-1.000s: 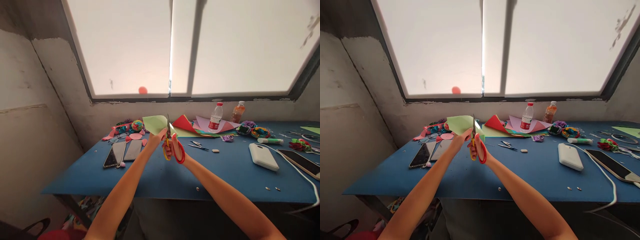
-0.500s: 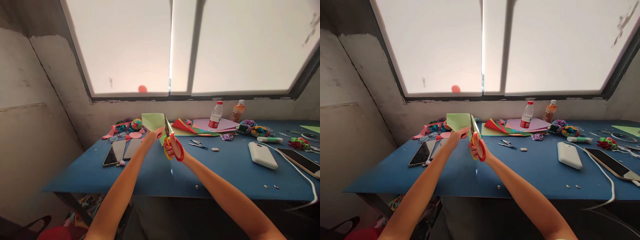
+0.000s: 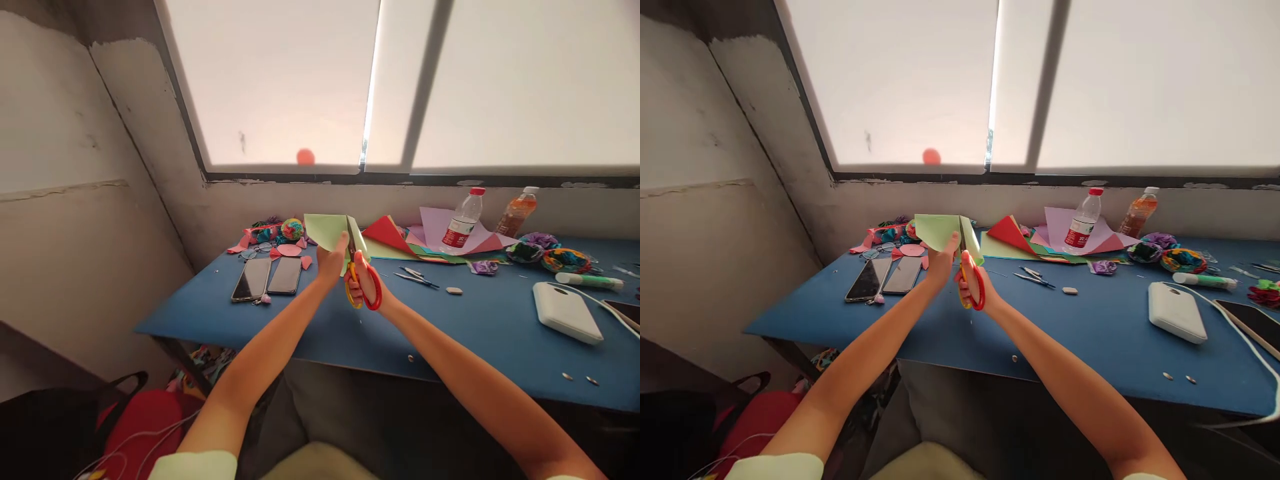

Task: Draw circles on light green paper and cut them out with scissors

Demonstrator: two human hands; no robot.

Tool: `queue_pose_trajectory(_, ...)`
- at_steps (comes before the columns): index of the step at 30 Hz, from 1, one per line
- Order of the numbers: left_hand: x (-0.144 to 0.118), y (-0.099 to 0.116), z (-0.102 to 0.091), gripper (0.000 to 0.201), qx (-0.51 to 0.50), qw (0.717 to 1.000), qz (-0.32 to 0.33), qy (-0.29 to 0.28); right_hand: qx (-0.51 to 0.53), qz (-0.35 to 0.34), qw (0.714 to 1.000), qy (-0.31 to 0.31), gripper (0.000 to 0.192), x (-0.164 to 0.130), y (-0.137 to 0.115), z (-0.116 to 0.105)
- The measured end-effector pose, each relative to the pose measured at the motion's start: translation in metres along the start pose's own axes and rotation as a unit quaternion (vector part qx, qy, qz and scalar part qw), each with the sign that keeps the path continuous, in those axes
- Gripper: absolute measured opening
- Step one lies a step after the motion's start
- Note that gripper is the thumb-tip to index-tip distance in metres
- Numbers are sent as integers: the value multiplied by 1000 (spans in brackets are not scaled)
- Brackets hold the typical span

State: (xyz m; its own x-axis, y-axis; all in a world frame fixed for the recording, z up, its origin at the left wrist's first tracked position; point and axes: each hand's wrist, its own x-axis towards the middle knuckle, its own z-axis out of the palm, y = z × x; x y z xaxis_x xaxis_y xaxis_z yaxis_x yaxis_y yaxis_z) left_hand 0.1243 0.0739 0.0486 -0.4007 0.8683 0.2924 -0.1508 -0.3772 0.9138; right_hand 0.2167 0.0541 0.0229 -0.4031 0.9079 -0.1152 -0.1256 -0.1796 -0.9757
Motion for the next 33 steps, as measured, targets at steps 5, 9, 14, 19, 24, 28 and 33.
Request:
queue_pose_trajectory(5,15,-18,-3,20,2,1000,17,17,-10,14,1000,4,63,-1,5,5)
queue_pose_trajectory(9,27,-16,-11,18,-3,1000,6,22,-13,19,1000,-14,62,1,2,2)
queue_pose_trajectory(14,24,-7,-13,19,38,999,28,11,-3,-18,999,-47,66,6,7,-3)
queue_pose_trajectory(19,22,-4,-14,16,60,996,60,-11,-25,-22,998,-55,70,5,6,-2)
queue_pose_trajectory(24,24,-6,-13,12,66,994,73,-46,-27,4,999,-35,74,1,0,1)
queue_pose_trajectory(28,24,-4,-13,10,65,994,68,-48,-33,12,999,-38,75,0,1,2)
queue_pose_trajectory(33,24,-2,-14,11,54,996,69,-35,-35,-3,996,-79,75,-2,0,0)
